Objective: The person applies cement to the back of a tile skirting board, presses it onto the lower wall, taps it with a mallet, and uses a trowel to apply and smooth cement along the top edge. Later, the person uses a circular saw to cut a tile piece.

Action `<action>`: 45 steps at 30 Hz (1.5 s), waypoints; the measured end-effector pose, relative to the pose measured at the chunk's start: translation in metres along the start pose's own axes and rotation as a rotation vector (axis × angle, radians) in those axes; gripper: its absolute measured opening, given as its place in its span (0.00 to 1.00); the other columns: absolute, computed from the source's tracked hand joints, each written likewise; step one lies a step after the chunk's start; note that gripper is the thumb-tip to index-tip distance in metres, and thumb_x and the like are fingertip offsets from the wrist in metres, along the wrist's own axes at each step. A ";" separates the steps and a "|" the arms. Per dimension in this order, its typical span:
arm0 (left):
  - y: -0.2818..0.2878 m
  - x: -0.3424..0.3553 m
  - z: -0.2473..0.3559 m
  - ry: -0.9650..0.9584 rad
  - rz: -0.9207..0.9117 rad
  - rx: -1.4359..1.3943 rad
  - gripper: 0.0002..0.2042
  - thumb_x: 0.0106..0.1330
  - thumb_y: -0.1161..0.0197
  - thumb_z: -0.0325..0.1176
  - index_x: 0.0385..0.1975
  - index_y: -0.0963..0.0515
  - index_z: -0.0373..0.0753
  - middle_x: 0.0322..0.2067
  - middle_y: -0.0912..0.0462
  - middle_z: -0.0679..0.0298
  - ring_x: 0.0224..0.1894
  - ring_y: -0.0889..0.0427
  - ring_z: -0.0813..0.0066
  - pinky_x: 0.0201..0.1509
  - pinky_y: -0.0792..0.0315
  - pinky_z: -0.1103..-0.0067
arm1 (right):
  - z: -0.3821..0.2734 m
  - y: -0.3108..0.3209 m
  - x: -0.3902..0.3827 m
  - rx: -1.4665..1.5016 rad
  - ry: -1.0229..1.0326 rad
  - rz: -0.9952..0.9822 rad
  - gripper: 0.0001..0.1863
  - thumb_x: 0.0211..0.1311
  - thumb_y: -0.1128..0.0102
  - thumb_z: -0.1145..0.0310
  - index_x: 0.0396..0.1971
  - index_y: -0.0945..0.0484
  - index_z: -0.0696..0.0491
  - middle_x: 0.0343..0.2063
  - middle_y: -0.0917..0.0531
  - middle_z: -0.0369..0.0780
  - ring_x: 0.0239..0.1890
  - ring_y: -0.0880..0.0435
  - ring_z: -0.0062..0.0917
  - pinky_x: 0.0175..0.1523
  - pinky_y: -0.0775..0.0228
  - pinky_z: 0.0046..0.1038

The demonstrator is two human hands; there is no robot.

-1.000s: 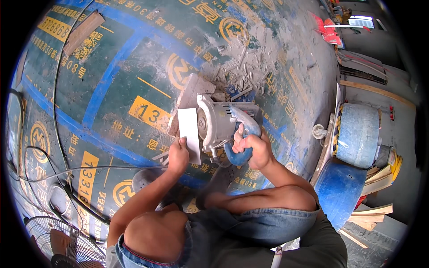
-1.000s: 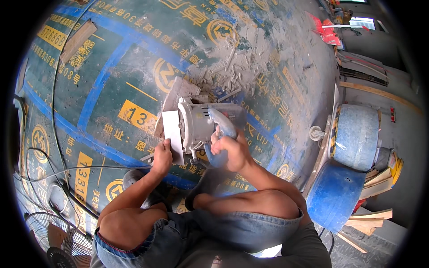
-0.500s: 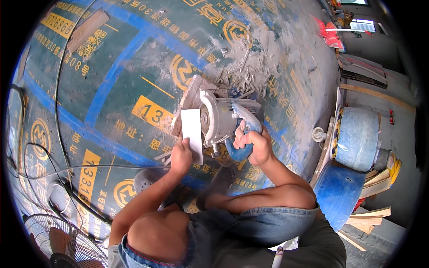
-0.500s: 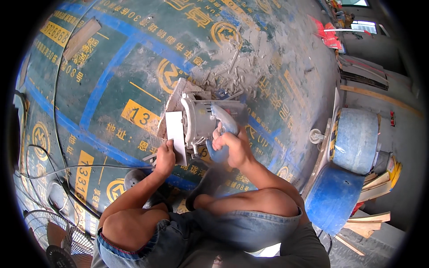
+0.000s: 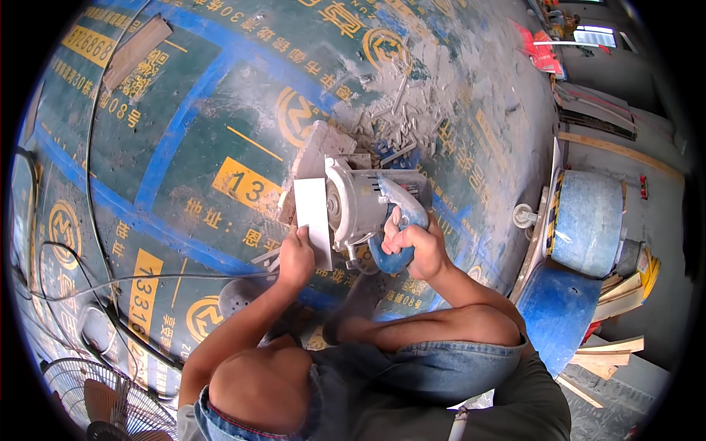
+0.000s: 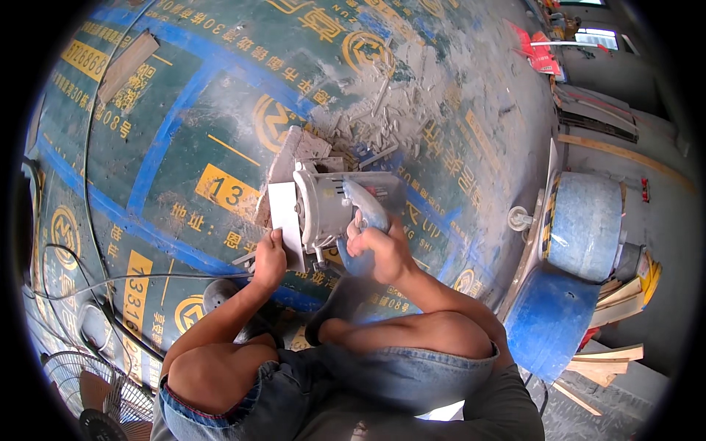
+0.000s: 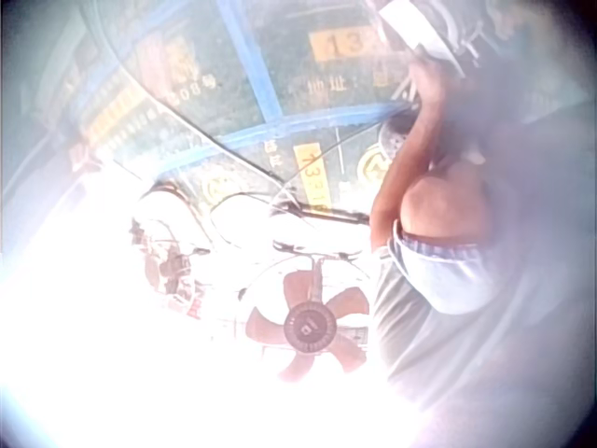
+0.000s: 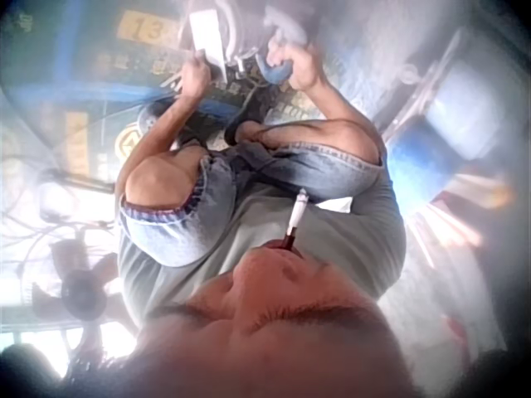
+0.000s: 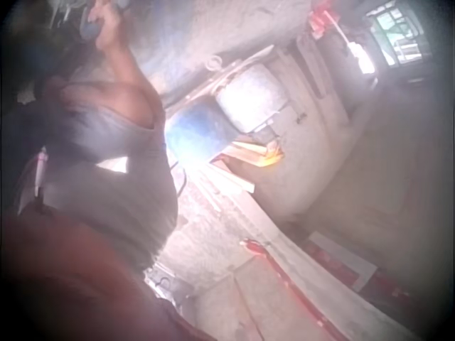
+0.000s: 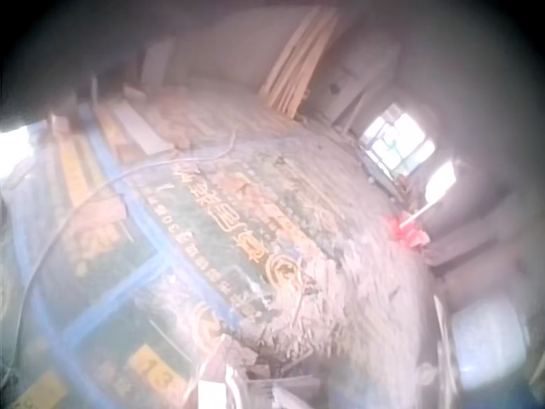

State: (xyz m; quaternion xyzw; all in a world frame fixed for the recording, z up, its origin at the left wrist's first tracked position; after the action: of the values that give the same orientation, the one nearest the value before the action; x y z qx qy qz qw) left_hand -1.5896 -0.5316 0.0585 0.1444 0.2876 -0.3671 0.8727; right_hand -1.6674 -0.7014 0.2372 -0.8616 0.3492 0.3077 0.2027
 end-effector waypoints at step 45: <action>-0.002 0.052 0.076 -0.579 0.078 0.759 0.40 0.62 0.32 0.43 0.68 0.42 0.27 0.65 0.43 0.29 0.66 0.37 0.32 0.69 0.36 0.58 | -0.013 0.065 -0.019 0.342 0.032 0.190 0.14 0.49 0.49 0.73 0.39 0.27 0.54 0.23 0.30 0.35 0.25 0.31 0.23 0.37 0.35 0.29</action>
State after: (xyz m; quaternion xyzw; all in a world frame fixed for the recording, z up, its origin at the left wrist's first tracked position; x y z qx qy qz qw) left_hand -1.5313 -0.5970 0.0870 0.3551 -0.1275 -0.4385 0.8157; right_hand -1.7198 -0.7435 0.2508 -0.7825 0.4794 0.2478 0.3108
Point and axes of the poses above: each hand's wrist, its own x-axis towards the middle knuckle, its own y-axis out of the back of the hand, z = x × y, the point moved 3 cm from there along x, towards the middle knuckle
